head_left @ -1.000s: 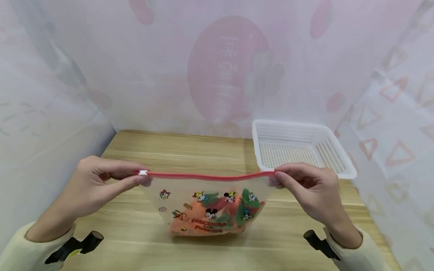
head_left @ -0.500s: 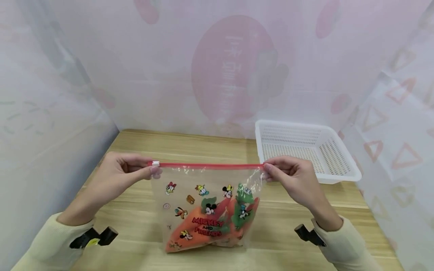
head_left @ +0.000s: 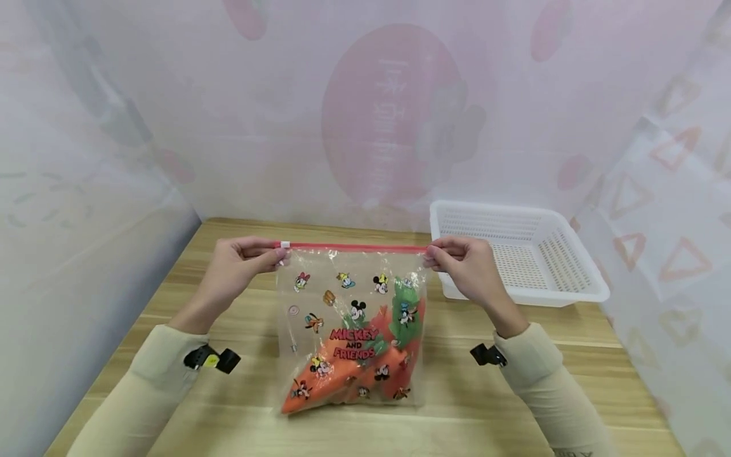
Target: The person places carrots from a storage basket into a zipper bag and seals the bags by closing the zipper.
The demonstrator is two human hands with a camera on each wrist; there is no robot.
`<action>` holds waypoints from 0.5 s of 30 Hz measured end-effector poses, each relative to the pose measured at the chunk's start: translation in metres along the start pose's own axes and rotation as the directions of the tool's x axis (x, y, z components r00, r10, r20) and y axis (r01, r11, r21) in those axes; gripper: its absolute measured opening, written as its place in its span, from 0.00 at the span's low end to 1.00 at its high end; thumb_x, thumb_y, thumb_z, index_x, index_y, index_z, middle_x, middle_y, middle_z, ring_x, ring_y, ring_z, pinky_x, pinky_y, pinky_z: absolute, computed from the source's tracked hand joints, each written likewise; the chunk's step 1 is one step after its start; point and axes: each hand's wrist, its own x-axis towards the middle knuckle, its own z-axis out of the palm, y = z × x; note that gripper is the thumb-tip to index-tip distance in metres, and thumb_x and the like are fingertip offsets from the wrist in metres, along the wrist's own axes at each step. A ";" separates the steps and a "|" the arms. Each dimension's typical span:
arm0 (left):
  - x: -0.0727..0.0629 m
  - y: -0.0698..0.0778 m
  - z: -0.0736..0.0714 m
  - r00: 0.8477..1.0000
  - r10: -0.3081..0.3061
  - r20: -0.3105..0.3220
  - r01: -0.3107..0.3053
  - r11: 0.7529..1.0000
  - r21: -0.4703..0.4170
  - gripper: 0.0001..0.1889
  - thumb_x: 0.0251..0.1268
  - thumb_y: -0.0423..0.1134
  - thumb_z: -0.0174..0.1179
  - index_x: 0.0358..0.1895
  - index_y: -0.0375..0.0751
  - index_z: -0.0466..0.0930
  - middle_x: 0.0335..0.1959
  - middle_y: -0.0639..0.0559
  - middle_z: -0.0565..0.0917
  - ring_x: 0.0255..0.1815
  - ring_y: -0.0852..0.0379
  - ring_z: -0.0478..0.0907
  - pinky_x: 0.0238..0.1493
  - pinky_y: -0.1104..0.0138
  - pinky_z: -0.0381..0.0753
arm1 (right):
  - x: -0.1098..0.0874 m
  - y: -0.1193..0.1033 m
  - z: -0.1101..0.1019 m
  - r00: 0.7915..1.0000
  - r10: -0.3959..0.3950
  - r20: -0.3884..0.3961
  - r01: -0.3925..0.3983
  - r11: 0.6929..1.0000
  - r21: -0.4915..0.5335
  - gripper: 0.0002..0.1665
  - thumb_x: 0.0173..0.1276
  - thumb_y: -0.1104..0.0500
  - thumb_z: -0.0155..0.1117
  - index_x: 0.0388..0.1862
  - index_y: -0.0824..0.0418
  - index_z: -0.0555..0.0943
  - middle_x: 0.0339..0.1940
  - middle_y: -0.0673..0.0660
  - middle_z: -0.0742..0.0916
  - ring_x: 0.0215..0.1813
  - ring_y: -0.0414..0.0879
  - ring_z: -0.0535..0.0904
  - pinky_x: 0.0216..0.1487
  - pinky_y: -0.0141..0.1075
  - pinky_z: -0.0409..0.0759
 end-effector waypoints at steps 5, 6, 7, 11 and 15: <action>0.021 -0.022 0.003 0.999 -0.022 -0.029 0.021 1.000 -0.016 0.21 0.72 0.39 0.69 0.58 0.23 0.83 0.37 0.63 0.92 0.39 0.66 0.91 0.48 0.68 0.91 | 0.016 0.014 0.013 0.998 0.051 -0.042 -0.055 0.993 -0.106 0.10 0.76 0.63 0.67 0.46 0.71 0.88 0.40 0.68 0.93 0.39 0.50 0.94 0.42 0.34 0.92; 0.024 -0.026 0.003 0.999 -0.026 -0.028 0.025 0.999 -0.029 0.21 0.72 0.38 0.69 0.58 0.22 0.83 0.36 0.64 0.92 0.39 0.66 0.91 0.48 0.68 0.91 | 0.018 0.016 0.016 0.997 0.058 -0.056 -0.065 0.989 -0.133 0.10 0.76 0.63 0.67 0.46 0.70 0.88 0.40 0.68 0.93 0.39 0.51 0.94 0.41 0.35 0.92; 0.028 -0.031 0.004 0.999 -0.029 -0.027 0.028 0.999 -0.043 0.21 0.72 0.37 0.69 0.59 0.21 0.82 0.36 0.64 0.92 0.39 0.66 0.91 0.48 0.69 0.91 | 0.021 0.019 0.019 0.996 0.064 -0.067 -0.074 0.985 -0.154 0.09 0.76 0.63 0.67 0.46 0.70 0.88 0.39 0.68 0.93 0.39 0.53 0.94 0.41 0.36 0.92; 0.039 -0.048 0.005 0.998 -0.063 -0.019 0.061 0.995 -0.084 0.21 0.74 0.34 0.67 0.60 0.19 0.80 0.36 0.63 0.92 0.40 0.67 0.91 0.51 0.67 0.90 | 0.030 0.030 0.031 0.992 0.088 -0.093 -0.107 0.967 -0.230 0.09 0.76 0.64 0.67 0.45 0.70 0.88 0.38 0.66 0.93 0.39 0.56 0.93 0.41 0.40 0.93; 0.048 -0.064 0.006 0.993 -0.121 -0.006 0.120 0.991 -0.058 0.22 0.74 0.37 0.67 0.62 0.23 0.81 0.41 0.57 0.93 0.41 0.68 0.90 0.55 0.63 0.90 | 0.038 0.041 0.042 0.990 0.080 -0.113 -0.112 0.942 -0.316 0.09 0.75 0.65 0.66 0.44 0.72 0.88 0.35 0.66 0.93 0.35 0.54 0.93 0.34 0.33 0.90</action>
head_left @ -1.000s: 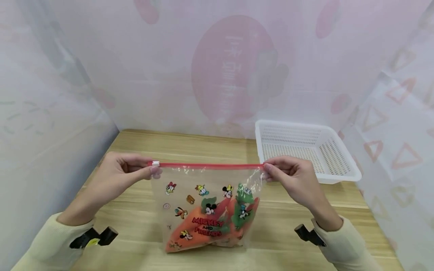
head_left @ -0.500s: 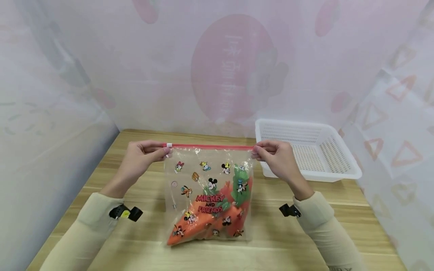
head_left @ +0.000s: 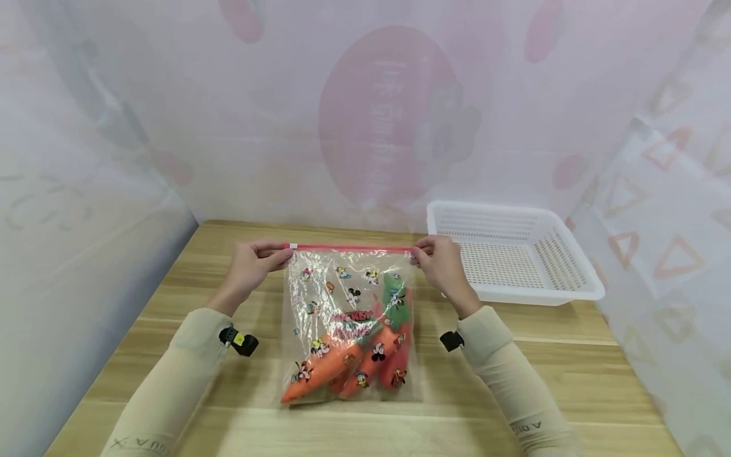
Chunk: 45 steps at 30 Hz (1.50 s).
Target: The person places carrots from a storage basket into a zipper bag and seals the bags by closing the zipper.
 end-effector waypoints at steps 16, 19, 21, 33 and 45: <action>0.024 -0.035 -0.001 0.992 -0.126 -0.007 0.125 0.974 0.188 0.19 0.78 0.37 0.63 0.63 0.26 0.81 0.60 0.29 0.85 0.43 0.65 0.88 0.56 0.65 0.90 | 0.016 -0.001 0.043 0.999 0.029 0.029 -0.017 0.930 -0.367 0.11 0.72 0.72 0.59 0.44 0.74 0.87 0.46 0.71 0.92 0.44 0.63 0.91 0.43 0.50 0.91; 0.022 -0.032 -0.001 0.998 -0.063 0.005 0.057 0.936 0.349 0.21 0.80 0.40 0.60 0.65 0.26 0.80 0.60 0.29 0.85 0.50 0.51 0.89 0.58 0.57 0.90 | 0.015 -0.003 0.043 0.997 0.061 0.057 -0.036 0.929 -0.368 0.11 0.74 0.68 0.61 0.47 0.75 0.85 0.47 0.73 0.91 0.41 0.62 0.90 0.40 0.48 0.91; 0.020 -0.027 -0.002 1.000 -0.008 0.016 -0.001 0.883 0.470 0.23 0.81 0.42 0.59 0.66 0.26 0.78 0.60 0.30 0.85 0.57 0.41 0.87 0.59 0.52 0.89 | 0.014 -0.005 0.042 0.995 0.067 0.073 -0.036 0.929 -0.367 0.16 0.76 0.64 0.62 0.54 0.76 0.83 0.51 0.74 0.90 0.41 0.62 0.90 0.41 0.47 0.91; -0.002 0.015 0.003 0.976 0.157 0.149 -0.209 0.510 0.834 0.38 0.78 0.55 0.59 0.80 0.32 0.64 0.77 0.29 0.71 0.78 0.28 0.67 0.79 0.35 0.65 | 0.002 -0.015 0.003 0.976 -0.013 0.215 0.108 0.894 -0.435 0.38 0.81 0.52 0.60 0.79 0.73 0.65 0.77 0.72 0.74 0.80 0.68 0.69 0.83 0.57 0.67; -0.027 0.029 0.012 0.965 0.151 0.214 -0.254 0.346 0.903 0.48 0.71 0.66 0.60 0.84 0.42 0.58 0.85 0.30 0.55 0.84 0.27 0.53 0.80 0.27 0.52 | -0.016 0.004 -0.026 0.968 0.084 0.238 0.063 0.832 -0.551 0.56 0.79 0.28 0.48 0.89 0.59 0.47 0.89 0.70 0.50 0.88 0.71 0.42 0.85 0.72 0.38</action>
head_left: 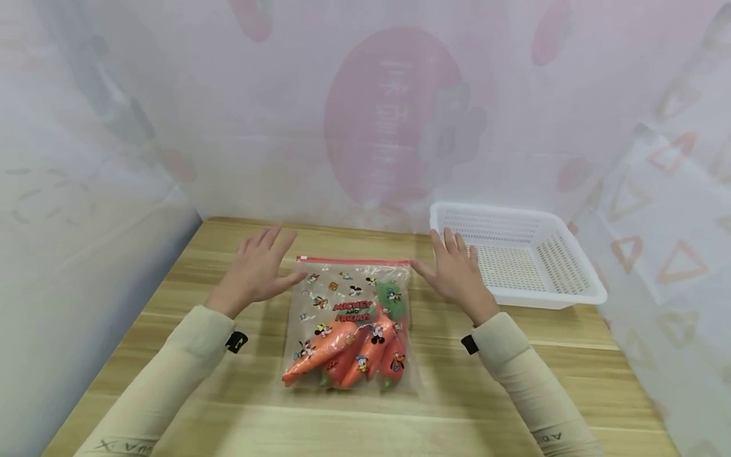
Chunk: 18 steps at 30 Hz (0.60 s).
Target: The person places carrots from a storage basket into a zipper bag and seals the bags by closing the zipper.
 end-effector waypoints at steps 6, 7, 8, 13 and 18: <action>-0.001 0.002 0.004 0.999 -0.041 0.028 0.041 0.999 -0.015 0.52 0.70 0.70 0.58 0.87 0.47 0.49 0.87 0.30 0.47 0.85 0.25 0.47 0.80 0.24 0.41 | -0.007 0.014 0.003 1.000 0.004 -0.020 -0.006 0.998 -0.069 0.60 0.74 0.23 0.50 0.90 0.54 0.46 0.90 0.67 0.46 0.88 0.71 0.42 0.82 0.77 0.37; -0.001 0.002 0.005 0.999 -0.046 0.029 0.046 0.999 -0.016 0.53 0.69 0.71 0.58 0.87 0.48 0.48 0.87 0.30 0.46 0.85 0.24 0.46 0.80 0.23 0.40 | -0.008 0.016 0.004 1.000 0.006 -0.024 -0.008 0.997 -0.081 0.60 0.73 0.22 0.49 0.90 0.54 0.46 0.90 0.67 0.46 0.88 0.71 0.42 0.82 0.77 0.38; -0.002 0.002 0.005 0.998 -0.050 0.030 0.051 0.999 -0.016 0.53 0.69 0.73 0.57 0.88 0.49 0.47 0.87 0.30 0.45 0.85 0.23 0.45 0.80 0.23 0.38 | -0.009 0.018 0.004 1.000 0.009 -0.026 -0.012 0.996 -0.085 0.61 0.72 0.20 0.49 0.90 0.53 0.46 0.90 0.67 0.46 0.88 0.71 0.42 0.82 0.77 0.38; -0.006 0.004 0.007 0.997 -0.072 0.026 0.072 0.997 0.006 0.56 0.66 0.79 0.52 0.88 0.53 0.44 0.88 0.31 0.43 0.86 0.23 0.42 0.79 0.22 0.35 | -0.013 0.024 0.007 0.999 0.019 -0.032 -0.022 0.996 -0.087 0.64 0.70 0.18 0.50 0.90 0.52 0.46 0.90 0.68 0.46 0.88 0.72 0.42 0.81 0.79 0.38; -0.008 0.005 0.010 0.994 -0.098 0.041 0.097 0.995 0.015 0.55 0.66 0.79 0.51 0.88 0.55 0.44 0.88 0.31 0.40 0.87 0.23 0.37 0.78 0.22 0.30 | -0.013 0.027 0.009 0.999 0.030 -0.043 -0.034 0.995 -0.092 0.65 0.68 0.17 0.50 0.90 0.53 0.46 0.89 0.69 0.46 0.88 0.73 0.42 0.80 0.80 0.37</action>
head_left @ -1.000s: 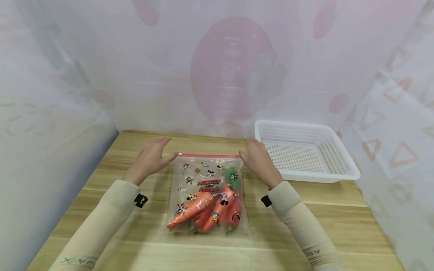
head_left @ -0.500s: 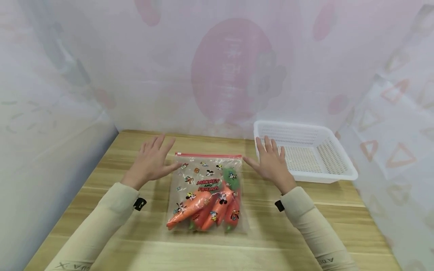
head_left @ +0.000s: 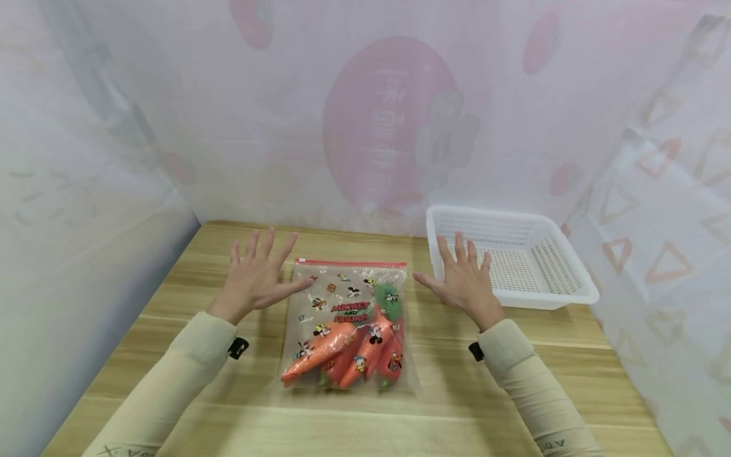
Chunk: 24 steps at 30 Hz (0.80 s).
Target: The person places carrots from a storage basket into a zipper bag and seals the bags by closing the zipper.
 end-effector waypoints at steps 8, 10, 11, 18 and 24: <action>-0.001 0.001 -0.001 1.000 -0.014 0.013 0.014 1.000 0.012 0.56 0.65 0.81 0.49 0.88 0.58 0.40 0.88 0.32 0.37 0.87 0.23 0.34 0.78 0.22 0.28 | 0.000 0.000 0.000 1.000 0.011 0.000 -0.011 1.000 0.009 0.64 0.69 0.18 0.51 0.90 0.53 0.46 0.89 0.69 0.45 0.88 0.73 0.41 0.79 0.80 0.37; -0.001 0.001 -0.001 1.000 -0.017 0.010 0.017 1.000 0.013 0.56 0.65 0.81 0.49 0.88 0.58 0.41 0.88 0.32 0.37 0.87 0.23 0.34 0.78 0.22 0.29 | 0.000 0.000 -0.001 1.000 0.011 0.002 -0.011 1.000 0.005 0.65 0.69 0.18 0.51 0.90 0.52 0.45 0.90 0.69 0.45 0.88 0.73 0.42 0.79 0.80 0.37; -0.001 0.001 -0.001 1.000 -0.019 0.008 0.019 1.000 0.013 0.56 0.65 0.81 0.49 0.88 0.58 0.42 0.88 0.32 0.38 0.87 0.24 0.34 0.78 0.22 0.29 | 0.000 0.000 -0.001 1.000 0.012 0.003 -0.012 1.000 0.002 0.65 0.69 0.18 0.50 0.90 0.52 0.45 0.90 0.68 0.44 0.88 0.73 0.42 0.79 0.80 0.37; -0.001 0.001 0.000 1.000 -0.030 -0.007 0.031 0.999 0.035 0.55 0.65 0.82 0.49 0.88 0.60 0.42 0.88 0.32 0.39 0.87 0.23 0.36 0.77 0.21 0.28 | 0.001 0.001 -0.002 1.000 0.010 0.008 -0.010 1.000 0.007 0.65 0.69 0.18 0.51 0.90 0.51 0.44 0.90 0.68 0.44 0.88 0.73 0.41 0.79 0.81 0.38; 0.001 0.002 -0.001 0.999 -0.033 -0.003 0.033 0.999 0.042 0.56 0.64 0.84 0.45 0.88 0.60 0.42 0.88 0.33 0.37 0.87 0.23 0.34 0.77 0.22 0.25 | -0.001 0.001 -0.002 1.000 0.012 0.017 -0.012 0.999 0.035 0.64 0.69 0.18 0.51 0.90 0.51 0.43 0.90 0.67 0.42 0.88 0.73 0.39 0.79 0.81 0.36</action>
